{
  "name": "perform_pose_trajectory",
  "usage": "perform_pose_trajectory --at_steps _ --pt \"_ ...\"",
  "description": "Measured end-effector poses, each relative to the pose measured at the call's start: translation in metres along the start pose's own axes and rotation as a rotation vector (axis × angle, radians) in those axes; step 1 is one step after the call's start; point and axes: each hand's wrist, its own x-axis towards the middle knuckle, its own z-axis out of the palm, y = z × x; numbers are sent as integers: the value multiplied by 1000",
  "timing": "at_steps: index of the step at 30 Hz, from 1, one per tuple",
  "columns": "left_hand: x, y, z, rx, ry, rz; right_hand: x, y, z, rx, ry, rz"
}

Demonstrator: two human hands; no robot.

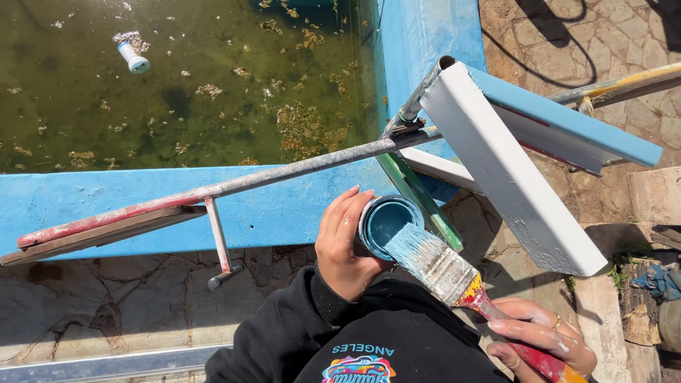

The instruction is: Painting structural beams using a paintbrush and a can of blue paint

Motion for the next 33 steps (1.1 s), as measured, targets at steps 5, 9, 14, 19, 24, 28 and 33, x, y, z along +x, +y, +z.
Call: perform_pose_trajectory --at_steps 5,9,14,19,24,28,33 --pt "6 7 12 -21 -17 51 -23 26 0 163 147 67" --pt "4 8 21 -39 -98 63 -42 40 0 140 249 216" --pt "7 11 35 -11 -97 47 -32 38 -5 282 355 169" --pt "10 15 53 14 -67 35 -60 86 -18 728 731 269" --pt "0 8 65 50 -47 -26 -55 124 -47 837 828 437" --pt "-2 11 74 153 0 -59 -39 164 -76 759 857 474" --pt "-8 17 89 239 26 -115 5 194 -107 376 757 398"
